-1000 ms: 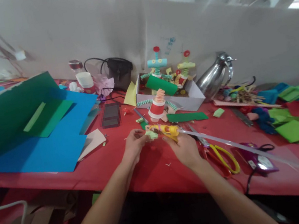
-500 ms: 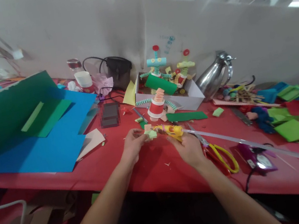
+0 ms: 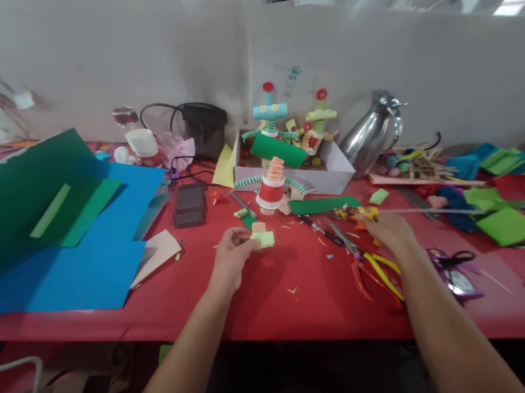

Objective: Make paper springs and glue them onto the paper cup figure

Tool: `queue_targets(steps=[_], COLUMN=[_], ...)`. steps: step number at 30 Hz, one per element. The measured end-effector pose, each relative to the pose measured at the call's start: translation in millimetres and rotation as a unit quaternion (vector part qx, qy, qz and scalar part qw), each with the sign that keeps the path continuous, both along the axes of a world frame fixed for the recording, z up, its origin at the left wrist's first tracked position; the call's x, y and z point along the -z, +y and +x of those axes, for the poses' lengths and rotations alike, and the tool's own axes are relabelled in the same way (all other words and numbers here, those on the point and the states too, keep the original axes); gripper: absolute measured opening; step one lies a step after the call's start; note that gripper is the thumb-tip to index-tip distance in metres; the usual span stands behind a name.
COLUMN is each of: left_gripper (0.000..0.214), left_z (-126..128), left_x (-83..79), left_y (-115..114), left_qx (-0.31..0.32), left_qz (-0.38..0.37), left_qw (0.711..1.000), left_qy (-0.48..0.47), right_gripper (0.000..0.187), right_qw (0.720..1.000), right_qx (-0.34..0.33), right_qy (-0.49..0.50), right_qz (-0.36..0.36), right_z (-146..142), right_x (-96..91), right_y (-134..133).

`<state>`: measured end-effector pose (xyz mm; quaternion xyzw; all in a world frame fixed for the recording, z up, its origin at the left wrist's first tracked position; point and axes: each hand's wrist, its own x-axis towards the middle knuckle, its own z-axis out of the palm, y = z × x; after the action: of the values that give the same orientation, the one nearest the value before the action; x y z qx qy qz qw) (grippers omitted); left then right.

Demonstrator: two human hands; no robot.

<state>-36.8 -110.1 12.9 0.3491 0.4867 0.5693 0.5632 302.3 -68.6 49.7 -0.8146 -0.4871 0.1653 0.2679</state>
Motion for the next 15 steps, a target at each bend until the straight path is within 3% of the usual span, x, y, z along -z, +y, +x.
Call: queue_targets(steps=[2,4,5,7,8,10,15], left_gripper=[0.038,0.037,0.037,0.037,0.036,0.036,0.036], left_z=[1,2,3,4,4,5,6], left_x=[-1.8,-4.2,-5.4,-7.2,-7.8,-8.4,-11.0], left_y=[-1,-2,-2,-3,-4,-5,-6], left_qx=[0.005,0.012,0.015,0.024,0.026,0.027,0.045], left_qz=[-0.001,0.003,0.008,0.018,0.02,0.019,0.004], left_qw=[1.0,1.0,1.0,0.999,0.999,0.999,0.999], left_qy=[0.003,0.009,0.012,0.019,0.023,0.027,0.028], right_gripper=[0.02,0.022,0.024,0.029,0.03,0.028,0.033], right_qw=[0.995,0.976,0.959,0.898,0.869,0.836,0.828], right_qx=[-0.015,-0.129,-0.218,-0.365,-0.393,-0.402,-0.422], right_qy=[-0.06,-0.056,0.014,0.209,0.288,0.369,0.356], right_qz=[0.076,0.167,0.18,0.126,0.089,0.056,0.102], right_z=[-19,-56,-78,-122,-141,-165,-167], right_x=[-5.9,-9.8,-10.3,-7.9,-5.3,1.4,14.5], right_y=[-8,-18,-21,-25,-26,-25,-23])
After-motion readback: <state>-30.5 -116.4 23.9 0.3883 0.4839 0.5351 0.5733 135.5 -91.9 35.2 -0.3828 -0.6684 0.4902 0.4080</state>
